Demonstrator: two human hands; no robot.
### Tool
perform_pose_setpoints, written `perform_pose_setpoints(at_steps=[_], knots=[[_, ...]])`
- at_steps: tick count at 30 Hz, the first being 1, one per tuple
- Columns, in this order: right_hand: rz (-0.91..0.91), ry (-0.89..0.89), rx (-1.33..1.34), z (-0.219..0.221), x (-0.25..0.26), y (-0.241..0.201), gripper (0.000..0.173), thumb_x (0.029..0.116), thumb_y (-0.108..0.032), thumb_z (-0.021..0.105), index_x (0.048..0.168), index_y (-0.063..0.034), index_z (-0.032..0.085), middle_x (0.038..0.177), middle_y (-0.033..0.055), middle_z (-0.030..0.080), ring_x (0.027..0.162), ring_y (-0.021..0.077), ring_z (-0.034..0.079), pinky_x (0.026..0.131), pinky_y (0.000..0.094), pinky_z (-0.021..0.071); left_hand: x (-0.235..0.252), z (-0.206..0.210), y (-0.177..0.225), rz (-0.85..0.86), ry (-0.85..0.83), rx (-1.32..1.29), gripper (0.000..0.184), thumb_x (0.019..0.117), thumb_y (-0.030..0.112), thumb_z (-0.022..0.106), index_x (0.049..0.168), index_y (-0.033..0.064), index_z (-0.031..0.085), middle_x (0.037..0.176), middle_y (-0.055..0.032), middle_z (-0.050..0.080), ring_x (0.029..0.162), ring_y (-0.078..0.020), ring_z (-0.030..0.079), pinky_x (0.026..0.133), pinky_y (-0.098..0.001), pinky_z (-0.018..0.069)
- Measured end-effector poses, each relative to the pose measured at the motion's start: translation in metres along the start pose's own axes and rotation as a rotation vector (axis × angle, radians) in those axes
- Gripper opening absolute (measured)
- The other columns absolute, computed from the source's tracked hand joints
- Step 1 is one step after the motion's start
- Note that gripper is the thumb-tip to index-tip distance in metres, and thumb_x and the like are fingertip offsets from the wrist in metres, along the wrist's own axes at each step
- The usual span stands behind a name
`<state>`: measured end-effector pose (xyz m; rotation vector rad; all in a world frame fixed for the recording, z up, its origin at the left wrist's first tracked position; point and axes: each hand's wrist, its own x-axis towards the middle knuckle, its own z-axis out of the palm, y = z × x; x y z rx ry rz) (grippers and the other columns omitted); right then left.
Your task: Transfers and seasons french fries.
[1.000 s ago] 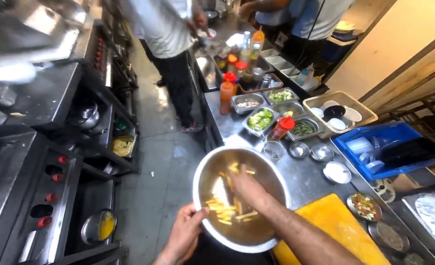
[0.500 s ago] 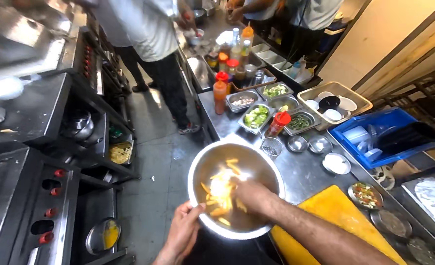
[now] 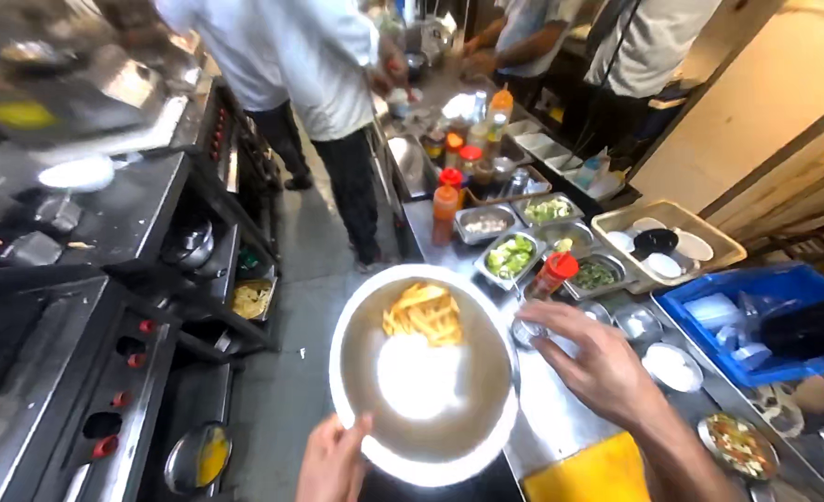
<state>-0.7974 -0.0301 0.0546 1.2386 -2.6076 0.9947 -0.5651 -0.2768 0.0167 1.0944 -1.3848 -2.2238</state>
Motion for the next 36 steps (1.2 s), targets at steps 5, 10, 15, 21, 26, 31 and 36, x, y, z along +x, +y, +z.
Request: perform_pose_setpoints(at_steps=[5, 10, 15, 21, 26, 31, 36], knots=[[0.029, -0.01, 0.029, 0.008, -0.007, 0.001, 0.029, 0.0936, -0.02, 0.064, 0.121, -0.0185, 0.074, 0.124, -0.0022, 0.07, 0.114, 0.012, 0.067, 0.096, 0.0403, 0.0578, 0.03, 0.015, -0.001, -0.115, 0.074, -0.052, 0.011, 0.1025, 0.001, 0.053, 0.103, -0.0064, 0.061, 0.088, -0.0168, 0.072, 0.074, -0.0254, 0.074, 0.064, -0.0407, 0.0638], [0.054, 0.021, 0.068, 0.006, -0.02, 0.008, 0.033, 0.0961, -0.028, 0.06, 0.126, -0.0198, 0.072, 0.127, -0.0035, 0.069, 0.116, 0.0114, 0.066, 0.097, 0.0406, 0.0582, 0.026, 0.01, 0.01, -0.011, 0.093, 0.022, 0.009, 0.1021, 0.0, 0.054, 0.103, -0.0048, 0.062, 0.086, -0.0137, 0.072, 0.073, -0.0222, 0.073, 0.063, -0.037, 0.0635], [0.186, 0.035, 0.061, 0.016, -0.029, 0.014, 0.031, 0.0933, -0.028, 0.064, 0.12, -0.015, 0.074, 0.119, 0.0011, 0.072, 0.106, 0.0153, 0.071, 0.089, 0.0408, 0.0619, -0.013, -0.011, -0.005, -0.146, 0.107, -0.039, 0.009, 0.1015, 0.0, 0.053, 0.098, -0.0022, 0.06, 0.081, -0.0116, 0.073, 0.069, -0.0206, 0.073, 0.062, -0.0372, 0.0637], [0.223, 0.055, 0.028, 0.044, -0.013, -0.032, 0.02, 0.0877, -0.019, 0.075, 0.079, -0.0119, 0.058, 0.064, -0.0011, 0.054, 0.053, 0.0119, 0.053, 0.049, 0.0332, 0.0455, 0.028, 0.017, -0.014, -0.056, 0.098, 0.031, 0.009, 0.1008, -0.002, 0.056, 0.095, -0.0048, 0.062, 0.083, -0.0141, 0.072, 0.069, -0.0214, 0.072, 0.058, -0.0346, 0.062], [0.289, 0.074, 0.01, 0.032, -0.031, 0.0, 0.049, 0.0881, -0.025, 0.073, 0.135, -0.012, 0.066, 0.139, 0.011, 0.062, 0.12, 0.0304, 0.062, 0.095, 0.0518, 0.055, -0.029, -0.011, -0.01, -0.024, -0.072, 0.114, 0.019, 0.0978, -0.006, 0.054, 0.088, 0.0051, 0.066, 0.074, -0.0017, 0.074, 0.063, -0.0098, 0.07, 0.062, -0.0273, 0.0614], [0.895, -0.334, 0.628, 0.01, -0.097, 0.061, 0.078, 0.083, -0.048, 0.08, 0.147, -0.0168, 0.048, 0.12, 0.0067, 0.07, 0.104, 0.0184, 0.071, 0.091, 0.0411, 0.0605, 0.021, 0.016, -0.035, -0.106, -0.425, 0.118, 0.012, 0.093, -0.002, 0.058, 0.09, 0.0021, 0.069, 0.084, -0.0084, 0.075, 0.072, -0.0168, 0.073, 0.067, -0.0343, 0.0635], [1.166, 0.122, 0.949, -0.028, -0.174, 0.047, 0.049, 0.0778, -0.003, 0.062, 0.126, -0.0054, 0.051, 0.091, 0.0041, 0.073, 0.079, 0.0145, 0.073, 0.071, 0.035, 0.0636, 0.075, 0.086, -0.033, 0.009, -0.812, 0.231, 0.013, 0.0978, 0.014, 0.06, 0.1, 0.0062, 0.07, 0.106, -0.0022, 0.072, 0.091, -0.0111, 0.07, 0.081, -0.0323, 0.061]])
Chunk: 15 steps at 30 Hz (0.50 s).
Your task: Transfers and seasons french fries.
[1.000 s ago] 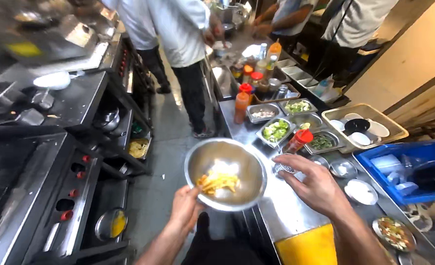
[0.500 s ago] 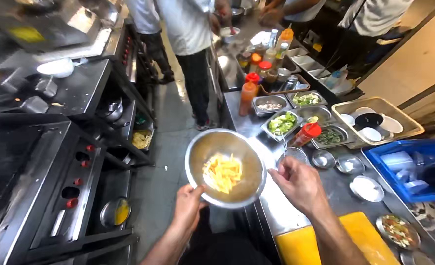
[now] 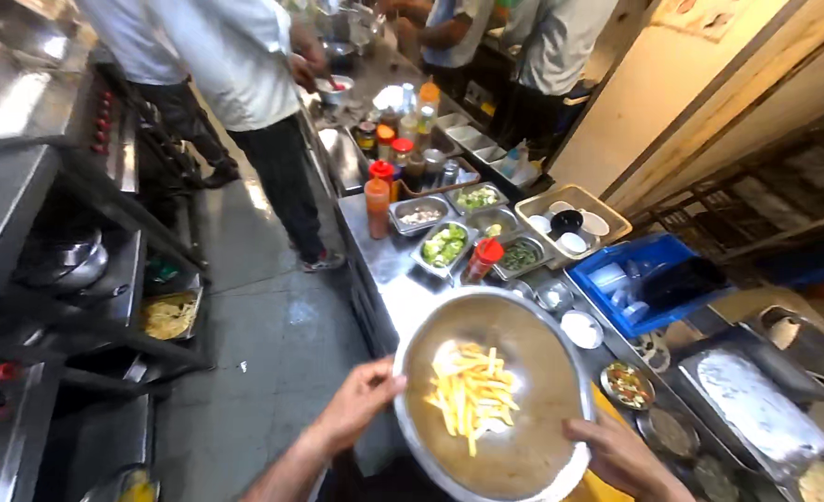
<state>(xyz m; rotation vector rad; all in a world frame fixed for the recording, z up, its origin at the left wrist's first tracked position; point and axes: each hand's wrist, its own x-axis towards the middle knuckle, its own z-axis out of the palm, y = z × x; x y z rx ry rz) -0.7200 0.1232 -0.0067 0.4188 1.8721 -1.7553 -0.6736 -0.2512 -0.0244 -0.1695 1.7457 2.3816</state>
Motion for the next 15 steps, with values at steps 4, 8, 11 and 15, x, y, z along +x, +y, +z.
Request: perform_pose_setpoints(at_steps=[4, 8, 11, 15], knots=[[-0.211, 0.404, -0.045, -0.019, -0.048, -0.03, 0.042, 0.0834, 0.001, 0.059, 0.123, -0.0055, 0.048, 0.084, -0.0051, 0.069, 0.069, 0.0045, 0.069, 0.063, 0.0267, 0.0613, 0.103, 0.014, -0.019, 0.017, 0.11, 0.34, 0.039, 0.1044, 0.029, 0.06, 0.135, 0.005, 0.06, 0.134, -0.0128, 0.064, 0.121, -0.0244, 0.063, 0.102, -0.046, 0.0519], [-0.308, 0.66, -0.187, -0.021, -0.052, -0.055, 0.059, 0.0853, -0.013, 0.066, 0.137, 0.0002, 0.042, 0.092, 0.0027, 0.066, 0.069, 0.0076, 0.067, 0.059, 0.029, 0.0601, 0.182, 0.045, -0.043, 0.047, 0.057, 0.424, 0.06, 0.1051, 0.038, 0.057, 0.151, 0.0022, 0.043, 0.148, -0.0203, 0.053, 0.135, -0.0311, 0.054, 0.114, -0.0503, 0.0433], [-0.387, 0.763, -0.224, -0.025, -0.036, -0.063, 0.067, 0.0862, -0.016, 0.068, 0.146, -0.0043, 0.041, 0.104, 0.0108, 0.067, 0.078, 0.0148, 0.07, 0.066, 0.0366, 0.0613, 0.2, 0.071, -0.049, 0.05, -0.046, 0.458, 0.046, 0.1081, 0.02, 0.05, 0.15, 0.0015, 0.043, 0.146, -0.0214, 0.054, 0.133, -0.0316, 0.055, 0.111, -0.0509, 0.0447], [-0.382, 0.856, -0.413, -0.026, -0.021, -0.069, 0.069, 0.0881, -0.022, 0.065, 0.15, -0.006, 0.04, 0.123, 0.0188, 0.064, 0.105, 0.0256, 0.068, 0.086, 0.0524, 0.0567, 0.199, 0.089, -0.066, 0.056, -0.191, 0.572, 0.044, 0.1063, 0.016, 0.052, 0.149, 0.0062, 0.046, 0.147, -0.0142, 0.056, 0.134, -0.0268, 0.056, 0.112, -0.0499, 0.0456]])
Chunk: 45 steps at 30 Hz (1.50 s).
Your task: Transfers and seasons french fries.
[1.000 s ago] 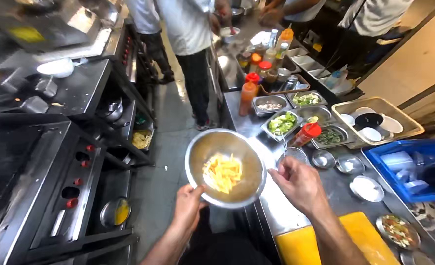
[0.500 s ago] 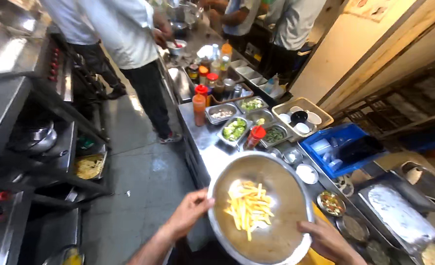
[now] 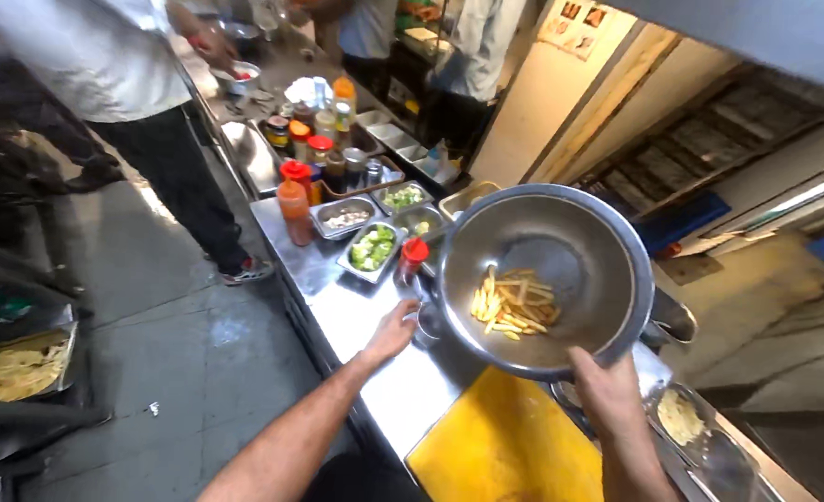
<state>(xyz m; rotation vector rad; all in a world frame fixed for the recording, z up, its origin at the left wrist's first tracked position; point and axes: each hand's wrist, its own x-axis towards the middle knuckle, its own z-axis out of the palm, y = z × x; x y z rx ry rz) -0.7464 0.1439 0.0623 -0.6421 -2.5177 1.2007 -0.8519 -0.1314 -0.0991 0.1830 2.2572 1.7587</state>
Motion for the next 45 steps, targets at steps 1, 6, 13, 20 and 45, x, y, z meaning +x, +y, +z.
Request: perform_pose_setpoints(at_steps=[1, 6, 13, 20, 45], knots=[[-0.021, 0.015, -0.045, 0.003, 0.0, -0.001, 0.068, 0.089, -0.023, 0.064, 0.15, -0.0048, 0.04, 0.123, 0.0203, 0.064, 0.108, 0.0276, 0.066, 0.09, 0.0546, 0.0541, 0.0, 0.003, 0.0, -0.002, 0.002, -0.002, 0.044, 0.1057, 0.017, 0.054, 0.148, 0.0062, 0.048, 0.147, -0.0139, 0.057, 0.134, -0.0268, 0.056, 0.112, -0.0504, 0.0452], [-0.095, 0.085, -0.153, 0.025, 0.002, 0.001, 0.076, 0.0891, -0.025, 0.062, 0.157, -0.0058, 0.033, 0.118, 0.0261, 0.066, 0.106, 0.0386, 0.066, 0.088, 0.0636, 0.0502, 0.01, 0.024, 0.002, -0.051, 0.147, -0.369, 0.048, 0.1099, 0.036, 0.046, 0.146, 0.0046, 0.051, 0.144, -0.0153, 0.058, 0.132, -0.0243, 0.056, 0.112, -0.0465, 0.0446], [-0.394, 0.186, -0.107, 0.051, 0.003, 0.021, 0.091, 0.0798, -0.015, 0.065, 0.162, -0.0109, 0.027, 0.115, 0.0227, 0.07, 0.098, 0.032, 0.071, 0.084, 0.0539, 0.0564, 0.006, 0.04, 0.044, -0.031, 0.581, -0.26, 0.042, 0.1117, 0.032, 0.038, 0.13, -0.0009, 0.057, 0.123, -0.0193, 0.063, 0.11, -0.028, 0.064, 0.096, -0.0473, 0.052], [-0.453, 0.209, -0.069, 0.059, 0.008, 0.021, 0.098, 0.081, -0.012, 0.067, 0.166, -0.0147, 0.018, 0.12, 0.021, 0.069, 0.099, 0.0265, 0.071, 0.085, 0.0482, 0.0574, 0.019, 0.04, 0.057, 0.15, 0.326, -0.029, 0.042, 0.1109, 0.021, 0.037, 0.145, 0.0011, 0.053, 0.14, -0.019, 0.06, 0.129, -0.0269, 0.059, 0.112, -0.0464, 0.0449], [-0.514, 0.288, -0.131, 0.069, 0.0, 0.017, 0.095, 0.0828, -0.008, 0.065, 0.166, -0.0184, 0.02, 0.136, 0.0183, 0.064, 0.104, 0.0245, 0.071, 0.084, 0.0444, 0.0587, 0.022, 0.033, 0.06, 0.142, 0.223, -0.007, 0.036, 0.1095, 0.014, 0.039, 0.139, 0.0023, 0.058, 0.133, -0.0162, 0.065, 0.124, -0.0238, 0.062, 0.108, -0.0453, 0.0478]])
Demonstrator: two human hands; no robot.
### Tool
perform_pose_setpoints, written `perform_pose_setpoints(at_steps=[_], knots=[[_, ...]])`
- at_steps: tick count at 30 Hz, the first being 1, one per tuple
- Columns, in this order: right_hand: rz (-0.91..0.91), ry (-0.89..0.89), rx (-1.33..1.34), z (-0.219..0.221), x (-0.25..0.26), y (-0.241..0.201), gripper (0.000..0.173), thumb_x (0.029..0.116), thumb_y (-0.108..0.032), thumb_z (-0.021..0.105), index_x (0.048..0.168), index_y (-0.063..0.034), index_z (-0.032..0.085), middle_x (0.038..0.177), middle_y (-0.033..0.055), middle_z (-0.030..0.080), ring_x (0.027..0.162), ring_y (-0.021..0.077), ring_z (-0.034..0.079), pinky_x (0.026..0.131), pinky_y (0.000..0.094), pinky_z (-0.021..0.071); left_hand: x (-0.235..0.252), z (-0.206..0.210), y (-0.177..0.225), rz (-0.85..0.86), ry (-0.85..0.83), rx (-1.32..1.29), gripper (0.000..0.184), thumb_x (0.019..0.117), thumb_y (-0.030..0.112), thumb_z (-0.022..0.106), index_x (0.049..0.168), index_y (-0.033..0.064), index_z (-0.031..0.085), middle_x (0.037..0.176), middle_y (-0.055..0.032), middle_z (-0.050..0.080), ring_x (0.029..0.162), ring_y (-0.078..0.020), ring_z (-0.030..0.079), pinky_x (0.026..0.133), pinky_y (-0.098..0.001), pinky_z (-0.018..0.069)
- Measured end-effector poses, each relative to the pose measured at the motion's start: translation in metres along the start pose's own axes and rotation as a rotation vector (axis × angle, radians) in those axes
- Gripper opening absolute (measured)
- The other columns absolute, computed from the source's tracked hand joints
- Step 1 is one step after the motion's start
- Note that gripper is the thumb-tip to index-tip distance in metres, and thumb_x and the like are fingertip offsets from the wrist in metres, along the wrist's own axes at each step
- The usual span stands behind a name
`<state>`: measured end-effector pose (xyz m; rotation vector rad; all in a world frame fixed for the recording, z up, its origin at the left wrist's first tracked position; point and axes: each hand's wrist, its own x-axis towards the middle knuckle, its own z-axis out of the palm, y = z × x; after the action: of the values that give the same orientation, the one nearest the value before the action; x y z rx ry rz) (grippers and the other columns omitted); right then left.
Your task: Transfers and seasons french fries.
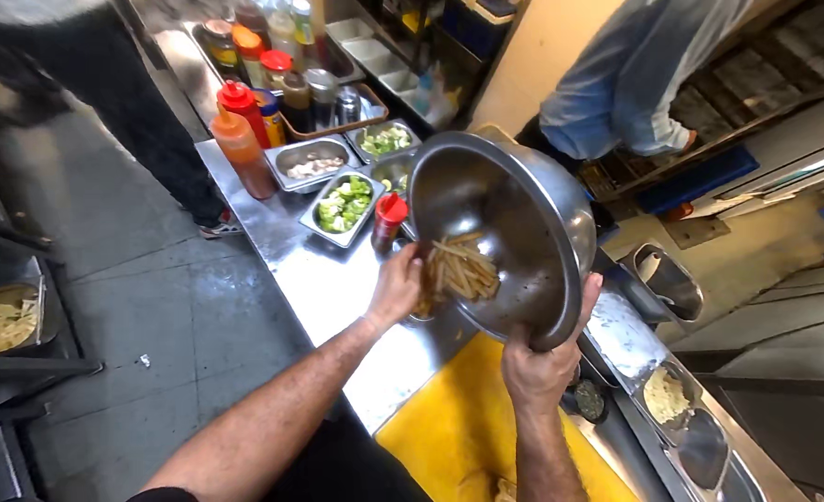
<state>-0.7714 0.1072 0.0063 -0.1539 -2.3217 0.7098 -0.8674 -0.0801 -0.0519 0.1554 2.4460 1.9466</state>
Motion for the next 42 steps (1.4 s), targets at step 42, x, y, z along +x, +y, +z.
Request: perform_pose_setpoints(at_steps=[42], knots=[[0.747, 0.076, 0.313, -0.026, -0.011, 0.042, 0.065, 0.0899, -0.007, 0.066, 0.148, 0.0, 0.038, 0.124, 0.0181, 0.061, 0.104, 0.0198, 0.067, 0.085, 0.0404, 0.0594, -0.023, -0.031, -0.027, 0.404, -0.021, 0.485, 0.031, 0.0998, 0.013, 0.057, 0.128, 0.0081, 0.069, 0.132, -0.0114, 0.063, 0.123, -0.0292, 0.058, 0.106, -0.0452, 0.0485]])
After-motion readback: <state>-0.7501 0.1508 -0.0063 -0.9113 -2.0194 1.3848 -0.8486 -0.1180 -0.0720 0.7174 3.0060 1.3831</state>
